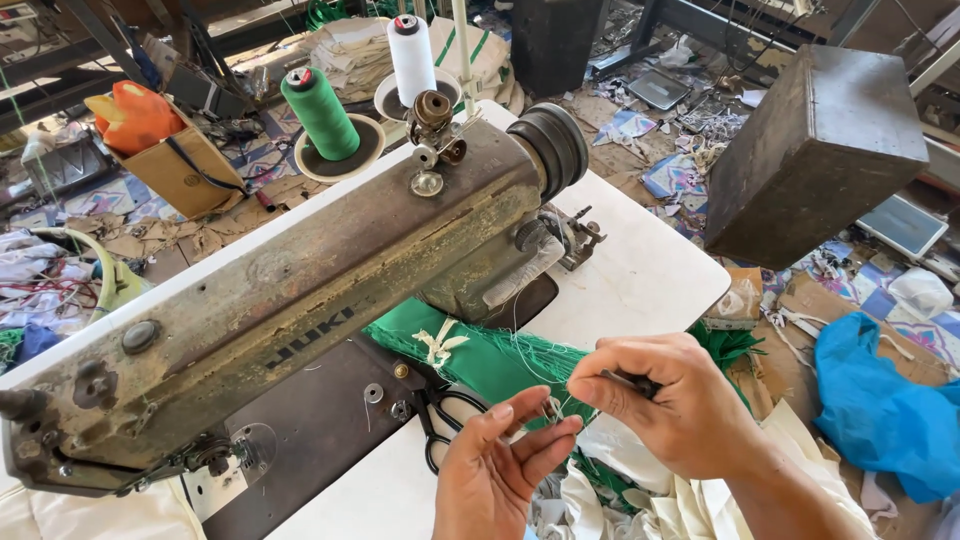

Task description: A person uses a small tool to adjust the needle bar and thread guide area of an industrial sewing machine to fix a jam or perform maintenance.

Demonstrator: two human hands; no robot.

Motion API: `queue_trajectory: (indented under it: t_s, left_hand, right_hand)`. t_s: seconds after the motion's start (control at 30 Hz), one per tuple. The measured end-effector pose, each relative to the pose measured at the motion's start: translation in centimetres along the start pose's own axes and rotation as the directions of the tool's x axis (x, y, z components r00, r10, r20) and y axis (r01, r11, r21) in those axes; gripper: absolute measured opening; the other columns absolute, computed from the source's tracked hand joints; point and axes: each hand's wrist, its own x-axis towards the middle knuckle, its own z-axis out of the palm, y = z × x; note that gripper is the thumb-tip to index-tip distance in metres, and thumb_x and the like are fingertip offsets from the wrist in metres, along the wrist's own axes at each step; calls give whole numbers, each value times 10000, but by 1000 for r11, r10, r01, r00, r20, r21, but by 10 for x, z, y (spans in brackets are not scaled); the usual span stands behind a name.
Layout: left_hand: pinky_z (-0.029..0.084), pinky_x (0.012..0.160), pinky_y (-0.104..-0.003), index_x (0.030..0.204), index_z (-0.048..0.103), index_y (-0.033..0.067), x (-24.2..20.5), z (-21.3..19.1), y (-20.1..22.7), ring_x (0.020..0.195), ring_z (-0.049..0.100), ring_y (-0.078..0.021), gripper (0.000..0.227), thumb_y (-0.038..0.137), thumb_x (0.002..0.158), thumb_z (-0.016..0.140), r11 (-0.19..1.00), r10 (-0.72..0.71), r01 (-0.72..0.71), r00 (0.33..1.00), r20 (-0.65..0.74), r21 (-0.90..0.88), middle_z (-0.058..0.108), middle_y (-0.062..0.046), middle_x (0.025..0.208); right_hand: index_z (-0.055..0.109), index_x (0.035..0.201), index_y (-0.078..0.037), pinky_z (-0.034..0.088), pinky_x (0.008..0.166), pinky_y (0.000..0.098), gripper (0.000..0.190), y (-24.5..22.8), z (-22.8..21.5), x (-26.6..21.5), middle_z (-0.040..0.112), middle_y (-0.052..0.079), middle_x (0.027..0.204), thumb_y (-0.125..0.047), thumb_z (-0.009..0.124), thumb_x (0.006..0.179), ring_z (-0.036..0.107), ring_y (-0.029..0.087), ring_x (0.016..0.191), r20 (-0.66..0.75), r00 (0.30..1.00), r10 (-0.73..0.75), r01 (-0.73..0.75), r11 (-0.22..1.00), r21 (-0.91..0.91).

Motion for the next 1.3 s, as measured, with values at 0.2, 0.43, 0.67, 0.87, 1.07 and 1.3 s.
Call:
queue_trajectory:
  t_s: [0.2,0.43,0.67,0.87,1.07,1.3]
  left_hand:
    - [574,913,-535,1308,635,-191,-5,-2,-1,1093,659,-599,500,78,895,545,999,9,-9,1000,10,43,657,-340,1191]
    - [625,873,-493,1301,698,-161,3,-8,-10,1009,725,-526,544,-188,758,704,987,46,-51,998,37,151,728,-361,1015]
    - [744,706,-319,1018,881,19,1,-26,-23,735,843,-253,337,108,693,895,575,457,-629,777,432,524,828,-143,924]
    - [737,695,-237,1045,831,-4,-28,-27,-11,759,836,-207,309,157,783,853,300,584,-853,518,625,427,814,-152,978]
    - [741,666,-271,1126,782,156,0,-45,5,786,798,-169,498,-90,699,852,-24,478,-925,322,817,379,812,-75,984]
    - [756,903,-360,1060,863,-44,-33,-51,5,929,850,-301,407,-174,682,784,286,533,-831,552,641,477,765,-179,986]
  right_hand:
    - [801,841,-80,426,464,290,215,-2,-2,1,679,-8,622,-264,712,910,475,118,508,-19,1000,-17,16,1000,-20]
    - [803,846,-86,395,466,303,212,-3,-2,-1,647,-10,610,-268,714,910,435,124,509,-22,1000,-19,19,1000,-20]
    - [778,805,-92,403,486,293,225,3,-5,2,602,-24,603,-283,722,911,429,114,543,-14,1000,-7,7,999,-43]
    - [767,820,-75,624,526,229,237,28,12,-10,821,32,738,-273,695,929,751,111,607,196,978,71,-90,992,91]
    - [736,802,-118,404,463,345,349,-10,16,-29,638,0,620,-350,574,1007,521,178,494,180,958,-225,214,974,78]
    - [710,790,-155,470,496,285,250,0,20,-30,691,-28,687,-295,685,996,638,106,559,307,934,-180,114,968,222]
